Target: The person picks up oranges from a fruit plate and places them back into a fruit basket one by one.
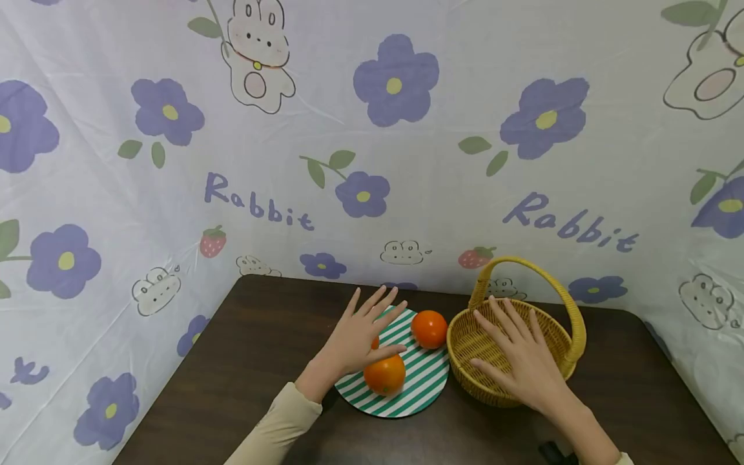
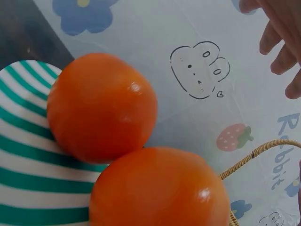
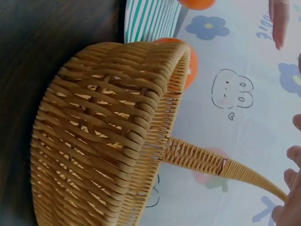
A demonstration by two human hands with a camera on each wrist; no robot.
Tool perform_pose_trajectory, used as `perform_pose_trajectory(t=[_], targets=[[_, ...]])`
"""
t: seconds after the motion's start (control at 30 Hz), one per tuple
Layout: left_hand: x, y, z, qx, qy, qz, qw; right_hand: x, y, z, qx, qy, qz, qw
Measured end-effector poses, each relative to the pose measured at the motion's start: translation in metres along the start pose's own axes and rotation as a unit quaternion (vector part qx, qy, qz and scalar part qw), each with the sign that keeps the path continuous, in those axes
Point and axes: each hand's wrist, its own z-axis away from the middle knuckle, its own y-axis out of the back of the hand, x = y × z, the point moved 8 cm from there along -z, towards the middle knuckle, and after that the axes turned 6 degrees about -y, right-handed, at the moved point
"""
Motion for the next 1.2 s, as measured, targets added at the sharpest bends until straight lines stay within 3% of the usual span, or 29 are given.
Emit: perform_pose_trajectory(t=[0.43,0.73,0.9,1.07,1.2], targets=[[0.003,-0.009,0.018,0.064,-0.003,0.048,0.9968,0.0,0.013,0.019,0.072,-0.015,-0.038,0.9966],[0.008,-0.01,0.03,0.119,-0.008,0.078,0.9898,0.009,0.016,0.033,0.11,-0.051,-0.044,0.9916],[0.012,-0.012,0.036,0.145,-0.007,0.087,0.9856,0.01,0.021,0.041,0.153,-0.047,-0.053,0.9857],[0.015,-0.019,0.042,0.14,0.011,0.111,0.9838,0.008,0.027,0.052,0.206,-0.029,-0.051,0.9767],[0.017,-0.026,0.046,0.124,0.03,0.133,0.983,0.009,0.028,0.06,0.225,-0.033,-0.047,0.9727]])
